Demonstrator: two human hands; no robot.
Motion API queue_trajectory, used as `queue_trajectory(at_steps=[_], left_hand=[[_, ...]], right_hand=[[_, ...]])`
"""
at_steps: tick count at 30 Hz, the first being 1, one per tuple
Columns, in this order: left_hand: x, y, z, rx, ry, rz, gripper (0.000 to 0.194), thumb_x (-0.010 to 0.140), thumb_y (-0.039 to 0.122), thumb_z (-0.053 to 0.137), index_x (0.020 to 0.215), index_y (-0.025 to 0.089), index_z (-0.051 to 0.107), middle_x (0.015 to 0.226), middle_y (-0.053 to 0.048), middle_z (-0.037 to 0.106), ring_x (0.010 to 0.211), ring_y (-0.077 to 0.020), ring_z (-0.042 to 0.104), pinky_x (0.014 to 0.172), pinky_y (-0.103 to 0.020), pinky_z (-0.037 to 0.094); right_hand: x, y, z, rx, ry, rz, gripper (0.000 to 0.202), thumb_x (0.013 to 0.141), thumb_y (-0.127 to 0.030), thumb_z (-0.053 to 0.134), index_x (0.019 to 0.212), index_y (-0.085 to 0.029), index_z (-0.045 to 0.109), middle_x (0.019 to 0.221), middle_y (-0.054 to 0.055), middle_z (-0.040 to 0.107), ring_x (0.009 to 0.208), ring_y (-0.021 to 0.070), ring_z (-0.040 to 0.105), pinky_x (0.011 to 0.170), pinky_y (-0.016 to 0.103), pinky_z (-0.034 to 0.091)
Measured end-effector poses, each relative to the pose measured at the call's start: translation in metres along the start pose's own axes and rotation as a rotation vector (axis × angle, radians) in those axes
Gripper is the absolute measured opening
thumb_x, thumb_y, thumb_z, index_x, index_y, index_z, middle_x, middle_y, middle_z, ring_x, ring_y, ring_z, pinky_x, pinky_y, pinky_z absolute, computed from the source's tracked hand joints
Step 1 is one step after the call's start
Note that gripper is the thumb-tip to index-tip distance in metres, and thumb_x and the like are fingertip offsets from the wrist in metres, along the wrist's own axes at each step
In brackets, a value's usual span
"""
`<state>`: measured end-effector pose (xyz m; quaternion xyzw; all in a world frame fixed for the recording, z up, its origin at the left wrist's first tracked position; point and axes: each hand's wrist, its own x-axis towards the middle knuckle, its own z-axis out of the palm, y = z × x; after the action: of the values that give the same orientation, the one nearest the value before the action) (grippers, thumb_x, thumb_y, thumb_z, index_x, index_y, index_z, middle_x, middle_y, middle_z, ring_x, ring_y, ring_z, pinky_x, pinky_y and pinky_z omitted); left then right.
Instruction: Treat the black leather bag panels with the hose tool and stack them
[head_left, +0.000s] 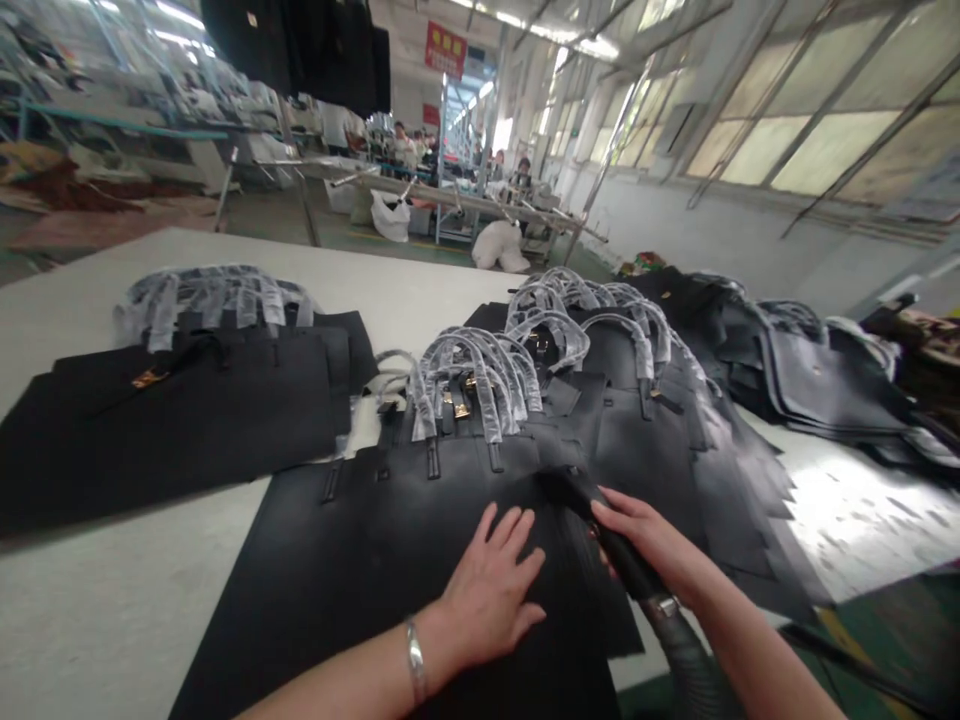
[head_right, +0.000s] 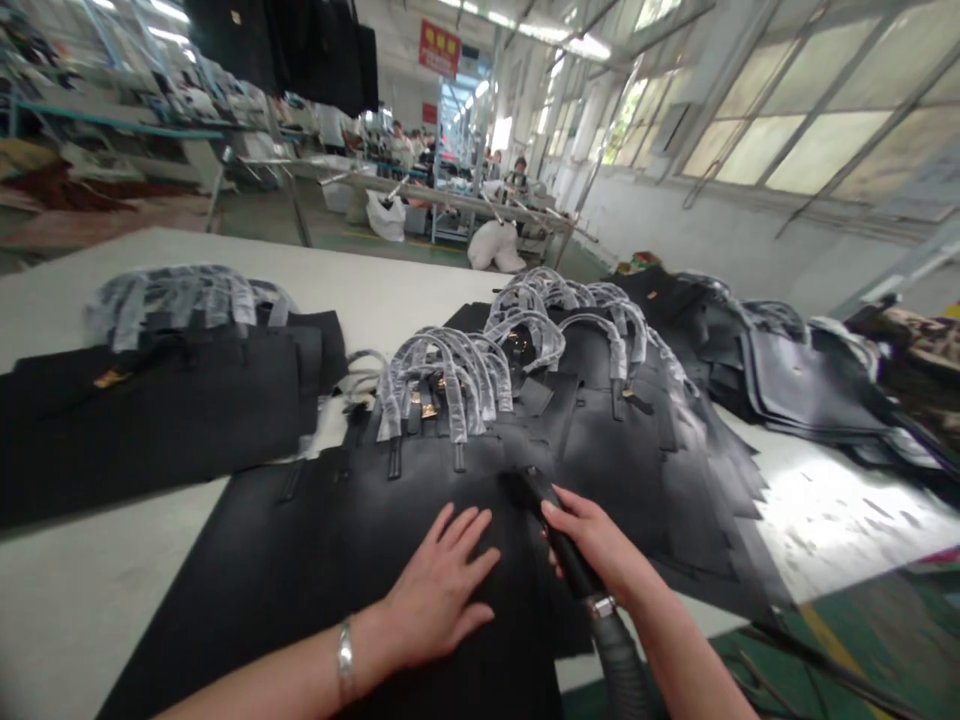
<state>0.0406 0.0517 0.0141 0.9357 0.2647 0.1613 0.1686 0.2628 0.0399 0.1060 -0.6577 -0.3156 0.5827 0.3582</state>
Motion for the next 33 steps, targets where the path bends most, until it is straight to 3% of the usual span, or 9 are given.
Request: queue_trajectory(at_steps=[3, 9, 15, 24, 33], left_hand=[[0.009, -0.017, -0.008, -0.006, -0.021, 0.011, 0.062, 0.081, 0.059, 0.062, 0.132, 0.026, 0.051, 0.149, -0.017, 0.037, 0.140, -0.0396, 0.027, 0.111, -0.067, 0.015], [0.006, -0.019, -0.009, -0.104, -0.073, -0.016, 0.062, 0.086, 0.060, 0.053, 0.138, 0.027, 0.046, 0.155, -0.015, 0.028, 0.144, -0.0368, 0.019, 0.114, -0.062, 0.003], [0.006, -0.020, -0.011, -0.134, -0.070, -0.025, 0.061, 0.085, 0.059, 0.054, 0.137, 0.027, 0.047, 0.155, -0.014, 0.028, 0.145, -0.0364, 0.017, 0.115, -0.061, 0.000], [0.004, -0.019, -0.015, -0.139, -0.071, -0.015, 0.058, 0.087, 0.057, 0.053, 0.135, 0.025, 0.047, 0.154, -0.016, 0.029, 0.145, -0.0362, 0.017, 0.115, -0.061, 0.000], [0.003, -0.016, -0.014, -0.127, -0.044, -0.030, 0.061, 0.085, 0.059, 0.054, 0.136, 0.026, 0.048, 0.154, -0.015, 0.031, 0.145, -0.0354, 0.018, 0.115, -0.060, 0.001]], right_hand=[[0.006, -0.004, -0.001, -0.028, 0.008, 0.015, 0.046, 0.083, -0.042, 0.064, 0.123, -0.021, 0.054, 0.065, -0.006, 0.058, 0.045, 0.0087, 0.055, 0.042, 0.019, 0.045], [0.016, -0.006, 0.009, -0.044, 0.044, 0.057, 0.049, 0.078, -0.045, 0.068, 0.119, -0.022, 0.058, 0.064, -0.005, 0.059, 0.044, 0.0098, 0.056, 0.041, 0.021, 0.046], [0.045, -0.031, 0.017, -0.048, 0.025, -0.011, 0.038, 0.080, -0.038, 0.067, 0.113, -0.021, 0.060, 0.065, -0.004, 0.061, 0.043, 0.0091, 0.056, 0.039, 0.019, 0.046], [0.071, -0.046, 0.019, -0.072, -0.022, -0.034, 0.025, 0.083, -0.035, 0.065, 0.101, -0.020, 0.058, 0.064, -0.004, 0.061, 0.042, 0.0097, 0.056, 0.038, 0.020, 0.046], [0.053, -0.034, 0.010, -0.061, -0.035, 0.005, 0.027, 0.081, -0.036, 0.067, 0.100, -0.019, 0.059, 0.063, -0.003, 0.062, 0.041, 0.0111, 0.057, 0.037, 0.021, 0.045]])
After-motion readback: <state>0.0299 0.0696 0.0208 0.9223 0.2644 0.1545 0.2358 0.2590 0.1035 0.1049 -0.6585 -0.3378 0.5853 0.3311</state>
